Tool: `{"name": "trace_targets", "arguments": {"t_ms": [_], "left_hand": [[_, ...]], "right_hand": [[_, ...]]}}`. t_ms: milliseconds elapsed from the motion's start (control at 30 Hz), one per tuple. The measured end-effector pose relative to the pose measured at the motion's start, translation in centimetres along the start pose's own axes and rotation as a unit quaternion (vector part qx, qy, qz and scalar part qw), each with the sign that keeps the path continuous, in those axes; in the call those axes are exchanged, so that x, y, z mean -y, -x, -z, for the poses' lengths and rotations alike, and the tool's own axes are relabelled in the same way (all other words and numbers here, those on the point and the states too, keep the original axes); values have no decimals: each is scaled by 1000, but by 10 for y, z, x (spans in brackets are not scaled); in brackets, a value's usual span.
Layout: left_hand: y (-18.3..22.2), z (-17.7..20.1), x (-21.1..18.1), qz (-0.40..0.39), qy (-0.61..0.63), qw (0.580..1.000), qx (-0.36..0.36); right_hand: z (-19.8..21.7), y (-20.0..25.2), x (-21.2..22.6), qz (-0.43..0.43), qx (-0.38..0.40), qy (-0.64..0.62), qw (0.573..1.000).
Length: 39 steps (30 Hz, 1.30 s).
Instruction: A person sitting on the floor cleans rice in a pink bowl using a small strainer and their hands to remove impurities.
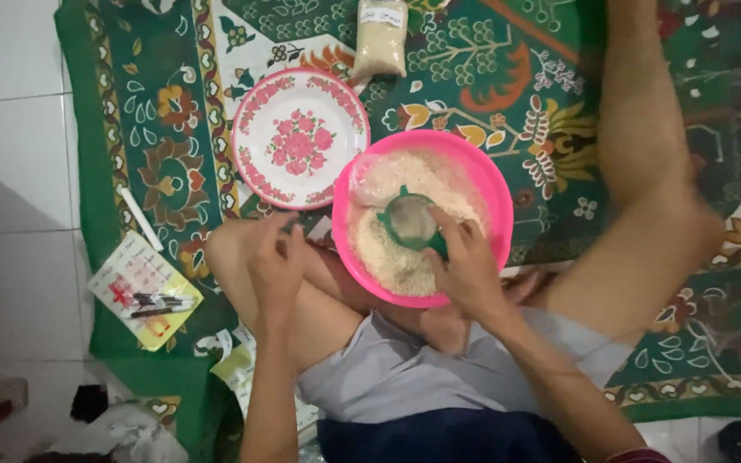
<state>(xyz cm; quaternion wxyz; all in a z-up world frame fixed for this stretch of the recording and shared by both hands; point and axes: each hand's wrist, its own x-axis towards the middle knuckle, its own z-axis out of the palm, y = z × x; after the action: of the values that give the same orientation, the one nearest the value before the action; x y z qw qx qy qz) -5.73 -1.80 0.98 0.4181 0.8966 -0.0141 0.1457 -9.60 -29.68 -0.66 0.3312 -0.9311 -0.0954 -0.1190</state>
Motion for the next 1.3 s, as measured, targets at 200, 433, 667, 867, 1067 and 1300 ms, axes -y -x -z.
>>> {"name": "trace_targets", "arguments": {"t_ms": [200,433,667,867,1067,1300], "left_hand": [[78,6,-23,-79,-87,988,105],[120,-5,-32,-133,-161,956,206],[91,-9,-34,-123,-143,979,83],[74,-8,-65,-55,-38,997,50],[58,-23,-104,-101,57,992,46],[40,-50,-127,-194,-152,960,134]], "right_hand": [[42,-9,16,-46,4,-53,998],[44,-1,-3,-252,64,-398,880],[49,-6,3,-200,67,-294,932],[63,-7,5,-181,83,-258,945],[71,-2,11,-217,83,-304,924],[74,9,12,-209,83,-265,938]]}}
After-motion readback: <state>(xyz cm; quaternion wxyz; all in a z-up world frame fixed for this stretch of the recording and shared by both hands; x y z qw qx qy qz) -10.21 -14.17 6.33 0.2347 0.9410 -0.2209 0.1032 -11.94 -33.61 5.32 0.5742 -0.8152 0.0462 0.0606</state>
